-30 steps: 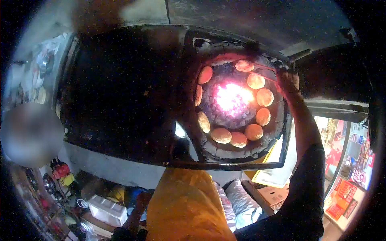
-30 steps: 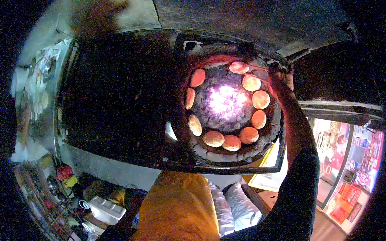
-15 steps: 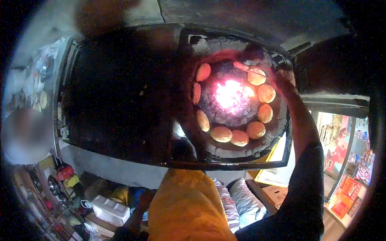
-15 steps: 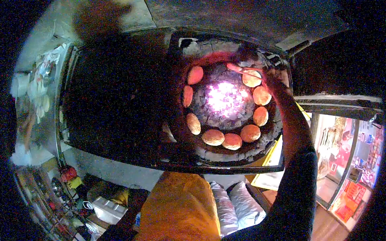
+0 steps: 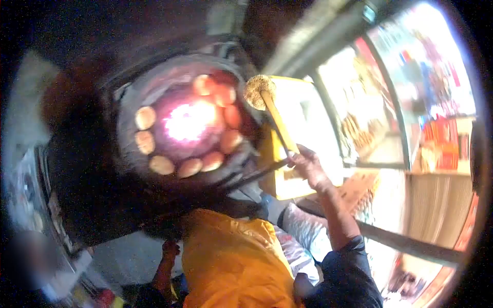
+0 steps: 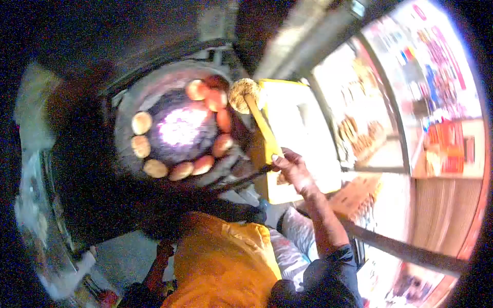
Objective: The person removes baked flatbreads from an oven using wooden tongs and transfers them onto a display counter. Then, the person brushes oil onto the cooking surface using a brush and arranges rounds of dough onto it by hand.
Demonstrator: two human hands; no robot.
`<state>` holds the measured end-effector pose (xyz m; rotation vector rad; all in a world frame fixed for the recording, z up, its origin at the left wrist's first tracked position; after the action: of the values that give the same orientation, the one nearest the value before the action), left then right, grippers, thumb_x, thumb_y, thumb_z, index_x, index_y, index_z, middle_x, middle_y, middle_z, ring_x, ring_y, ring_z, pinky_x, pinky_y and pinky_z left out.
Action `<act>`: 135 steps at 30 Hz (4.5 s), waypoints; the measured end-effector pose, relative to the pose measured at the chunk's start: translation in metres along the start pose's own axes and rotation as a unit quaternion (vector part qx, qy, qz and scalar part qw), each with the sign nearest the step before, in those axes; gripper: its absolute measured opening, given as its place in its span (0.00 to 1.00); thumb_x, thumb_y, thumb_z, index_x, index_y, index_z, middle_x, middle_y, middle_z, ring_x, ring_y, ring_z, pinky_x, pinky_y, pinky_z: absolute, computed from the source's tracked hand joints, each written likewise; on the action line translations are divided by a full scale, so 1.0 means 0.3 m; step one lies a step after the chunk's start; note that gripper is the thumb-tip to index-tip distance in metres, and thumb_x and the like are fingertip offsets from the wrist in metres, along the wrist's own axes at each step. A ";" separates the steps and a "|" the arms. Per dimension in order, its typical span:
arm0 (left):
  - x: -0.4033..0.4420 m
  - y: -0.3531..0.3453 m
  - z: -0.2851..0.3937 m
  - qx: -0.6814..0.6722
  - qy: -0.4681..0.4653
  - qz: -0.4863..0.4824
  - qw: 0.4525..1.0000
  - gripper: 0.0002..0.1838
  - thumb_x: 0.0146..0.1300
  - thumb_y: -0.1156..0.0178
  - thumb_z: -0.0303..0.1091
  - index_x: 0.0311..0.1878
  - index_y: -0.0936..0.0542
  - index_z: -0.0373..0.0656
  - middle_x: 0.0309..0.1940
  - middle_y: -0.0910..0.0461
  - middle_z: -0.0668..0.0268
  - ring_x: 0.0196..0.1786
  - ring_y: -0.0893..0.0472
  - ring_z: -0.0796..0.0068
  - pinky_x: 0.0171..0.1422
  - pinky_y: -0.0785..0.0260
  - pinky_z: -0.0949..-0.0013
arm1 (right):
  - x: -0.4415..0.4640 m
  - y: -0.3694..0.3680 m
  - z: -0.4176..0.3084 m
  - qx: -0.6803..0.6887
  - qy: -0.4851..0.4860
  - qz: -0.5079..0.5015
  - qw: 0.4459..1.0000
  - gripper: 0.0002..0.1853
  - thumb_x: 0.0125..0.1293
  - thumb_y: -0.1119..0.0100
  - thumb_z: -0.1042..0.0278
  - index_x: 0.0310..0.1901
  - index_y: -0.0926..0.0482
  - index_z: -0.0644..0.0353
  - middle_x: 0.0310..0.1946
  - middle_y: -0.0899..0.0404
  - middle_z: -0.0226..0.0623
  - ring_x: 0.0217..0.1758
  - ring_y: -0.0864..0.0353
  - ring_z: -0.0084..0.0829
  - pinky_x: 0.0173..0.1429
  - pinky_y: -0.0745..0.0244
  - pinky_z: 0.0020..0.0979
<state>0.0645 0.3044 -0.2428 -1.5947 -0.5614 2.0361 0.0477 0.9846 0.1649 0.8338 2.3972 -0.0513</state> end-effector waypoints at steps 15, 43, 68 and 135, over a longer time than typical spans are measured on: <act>-0.090 -1.244 -0.150 0.470 0.029 0.309 0.826 0.12 0.67 0.46 0.40 0.42 0.22 0.41 0.27 0.23 0.63 0.26 0.25 0.73 0.30 0.29 0.67 | 0.182 1.272 0.464 0.377 -0.069 0.158 0.910 0.17 0.71 0.54 0.50 0.43 0.34 0.57 0.27 0.28 0.37 0.25 0.25 0.31 0.25 0.27 0.32; -0.160 -0.834 -0.089 0.582 -0.037 0.211 0.784 0.19 0.70 0.48 0.47 0.48 0.24 0.39 0.38 0.22 0.59 0.38 0.22 0.66 0.40 0.26 0.60 | -0.338 0.028 0.366 0.042 0.043 -0.198 0.978 0.23 0.69 0.46 0.64 0.63 0.33 0.63 0.34 0.26 0.27 0.25 0.33 0.13 0.25 0.35 0.19; -0.292 -0.541 0.010 0.729 -0.345 0.212 0.551 0.15 0.70 0.45 0.43 0.39 0.22 0.39 0.26 0.22 0.61 0.24 0.25 0.69 0.29 0.32 0.61 | -0.318 -0.301 0.109 -0.400 0.115 -0.181 0.891 0.20 0.64 0.39 0.65 0.56 0.27 0.63 0.37 0.19 0.45 0.35 0.18 0.33 0.38 0.23 0.31; -0.335 -0.184 -0.375 0.187 -0.041 0.321 0.927 0.13 0.69 0.47 0.38 0.48 0.22 0.41 0.35 0.21 0.62 0.36 0.22 0.68 0.38 0.28 0.63 | 0.999 -1.035 -0.552 -0.811 0.365 -0.101 0.445 0.28 0.63 0.45 0.45 0.59 0.32 0.53 0.37 0.21 0.44 0.41 0.19 0.45 0.38 0.25 0.47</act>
<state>0.2007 0.2898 -0.1587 -1.5810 0.3772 2.4790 -0.4060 0.9381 0.0899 -0.5632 1.6920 2.4507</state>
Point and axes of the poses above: each hand's wrist, its own x-axis towards the middle knuckle, its own y-axis out of the back of the hand, z = x × y, the point moved 7 cm from there along x, towards the middle knuckle
